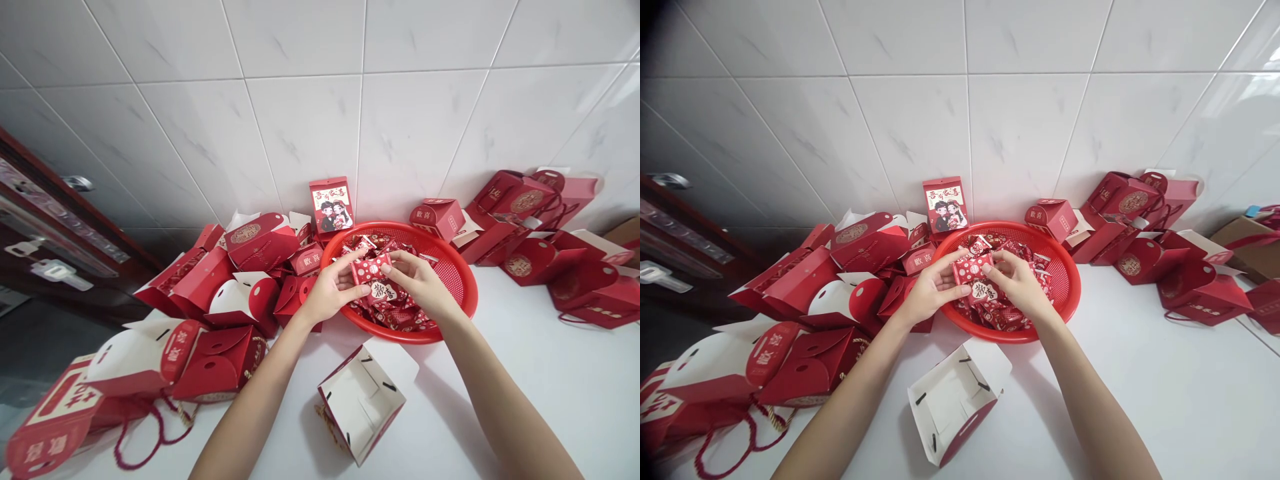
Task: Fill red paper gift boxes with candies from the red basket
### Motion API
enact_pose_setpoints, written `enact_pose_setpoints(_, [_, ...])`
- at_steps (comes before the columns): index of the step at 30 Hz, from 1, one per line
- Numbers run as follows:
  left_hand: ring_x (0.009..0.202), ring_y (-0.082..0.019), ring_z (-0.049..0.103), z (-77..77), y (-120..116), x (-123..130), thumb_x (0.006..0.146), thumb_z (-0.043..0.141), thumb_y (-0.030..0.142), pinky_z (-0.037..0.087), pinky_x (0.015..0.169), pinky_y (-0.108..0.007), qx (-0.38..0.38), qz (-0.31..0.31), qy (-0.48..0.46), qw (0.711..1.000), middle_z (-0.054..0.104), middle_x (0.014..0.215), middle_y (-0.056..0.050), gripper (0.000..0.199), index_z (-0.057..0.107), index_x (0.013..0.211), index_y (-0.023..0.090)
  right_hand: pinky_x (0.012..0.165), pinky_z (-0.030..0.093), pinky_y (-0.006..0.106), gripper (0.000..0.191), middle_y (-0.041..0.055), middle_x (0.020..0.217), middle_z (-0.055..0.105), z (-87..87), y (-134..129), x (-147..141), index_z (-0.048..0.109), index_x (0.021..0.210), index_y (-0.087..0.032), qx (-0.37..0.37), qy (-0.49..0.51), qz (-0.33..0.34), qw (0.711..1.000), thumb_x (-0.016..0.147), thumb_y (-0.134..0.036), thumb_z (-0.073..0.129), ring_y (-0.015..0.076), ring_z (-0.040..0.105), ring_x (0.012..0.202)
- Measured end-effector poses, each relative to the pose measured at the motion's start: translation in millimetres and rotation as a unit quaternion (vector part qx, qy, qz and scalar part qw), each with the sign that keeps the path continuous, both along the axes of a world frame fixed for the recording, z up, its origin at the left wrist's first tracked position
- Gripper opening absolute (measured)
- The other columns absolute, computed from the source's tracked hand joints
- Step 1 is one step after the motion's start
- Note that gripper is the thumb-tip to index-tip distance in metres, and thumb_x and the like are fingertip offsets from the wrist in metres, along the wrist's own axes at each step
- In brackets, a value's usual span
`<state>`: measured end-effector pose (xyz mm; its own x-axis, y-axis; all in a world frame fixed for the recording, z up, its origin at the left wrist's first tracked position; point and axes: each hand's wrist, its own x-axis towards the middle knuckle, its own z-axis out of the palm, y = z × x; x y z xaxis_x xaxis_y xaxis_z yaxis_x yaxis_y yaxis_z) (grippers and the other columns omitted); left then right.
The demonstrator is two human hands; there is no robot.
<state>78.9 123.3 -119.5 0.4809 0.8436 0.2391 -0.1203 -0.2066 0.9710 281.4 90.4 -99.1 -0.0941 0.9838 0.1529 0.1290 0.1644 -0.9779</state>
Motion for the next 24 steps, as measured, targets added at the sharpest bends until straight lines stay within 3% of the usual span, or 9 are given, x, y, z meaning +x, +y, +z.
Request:
enact_pose_setpoints(4, [0.105, -0.027, 0.074, -1.9, 1.8, 0.5, 0.072, 0.087, 0.026, 0.060, 0.093, -0.039, -0.021, 0.030, -0.006, 0.999, 0.074, 0.124, -0.010, 0.073, 0.059, 0.139, 0.026, 0.074, 0.052, 0.034, 0.039, 0.0019, 0.083, 0.070, -1.7, 0.8, 0.1, 0.063, 0.095, -0.024, -0.001, 0.009, -0.021, 1.000, 0.081, -0.059, 0.073, 0.0225, 0.066, 0.084])
enact_pose_setpoints(9, [0.104, -0.026, 0.074, -4.7, 4.2, 1.5, 0.066, 0.090, 0.023, 0.058, 0.096, -0.039, -0.038, 0.034, -0.032, 0.998, 0.074, 0.122, -0.009, 0.072, 0.063, 0.132, 0.024, 0.061, 0.049, 0.032, 0.039, -0.0002, 0.073, 0.066, -1.8, 0.5, -0.6, 0.064, 0.095, -0.024, -0.008, 0.007, -0.044, 0.999, 0.081, -0.059, 0.072, 0.0193, 0.061, 0.069])
enact_pose_setpoints(12, [0.101, -0.025, 0.074, -5.0, 4.8, 1.8, 0.066, 0.090, 0.024, 0.057, 0.095, -0.038, -0.037, 0.039, -0.029, 0.998, 0.075, 0.117, -0.008, 0.070, 0.063, 0.131, 0.024, 0.054, 0.045, 0.031, 0.041, -0.0017, 0.070, 0.063, -0.1, -1.0, -1.1, 0.065, 0.112, -0.026, -0.003, 0.003, -0.035, 0.999, 0.083, -0.055, 0.071, 0.0167, 0.054, 0.058])
enact_pose_setpoints(15, [0.103, -0.025, 0.073, -4.5, 5.0, 2.2, 0.067, 0.090, 0.024, 0.057, 0.095, -0.037, -0.028, 0.048, -0.027, 0.998, 0.074, 0.119, -0.008, 0.067, 0.065, 0.129, 0.023, 0.052, 0.045, 0.030, 0.046, 0.0006, 0.081, 0.068, 0.7, -1.3, -1.8, 0.064, 0.123, -0.028, 0.006, 0.001, -0.011, 1.000, 0.084, -0.053, 0.070, 0.0167, 0.055, 0.060])
enact_pose_setpoints(20, [0.106, -0.026, 0.072, -4.0, 5.3, 3.2, 0.072, 0.086, 0.027, 0.056, 0.097, -0.038, -0.015, 0.060, -0.020, 0.998, 0.075, 0.117, -0.008, 0.059, 0.066, 0.127, 0.022, 0.074, 0.054, 0.035, 0.027, 0.0032, 0.092, 0.068, -2.2, 2.3, -2.8, 0.063, 0.089, -0.023, 0.045, 0.001, -0.042, 0.998, 0.079, -0.046, 0.075, 0.0208, 0.064, 0.083])
enact_pose_setpoints(24, [0.114, -0.027, 0.070, -3.6, 5.0, 3.6, 0.077, 0.082, 0.029, 0.053, 0.103, -0.040, -0.005, 0.069, -0.028, 0.997, 0.075, 0.121, -0.009, 0.051, 0.066, 0.125, 0.022, 0.081, 0.052, 0.035, 0.024, 0.0014, 0.086, 0.066, -2.3, 3.4, -0.1, 0.058, 0.079, -0.024, 0.083, 0.081, -0.148, 0.982, 0.076, -0.038, 0.077, 0.0204, 0.064, 0.086])
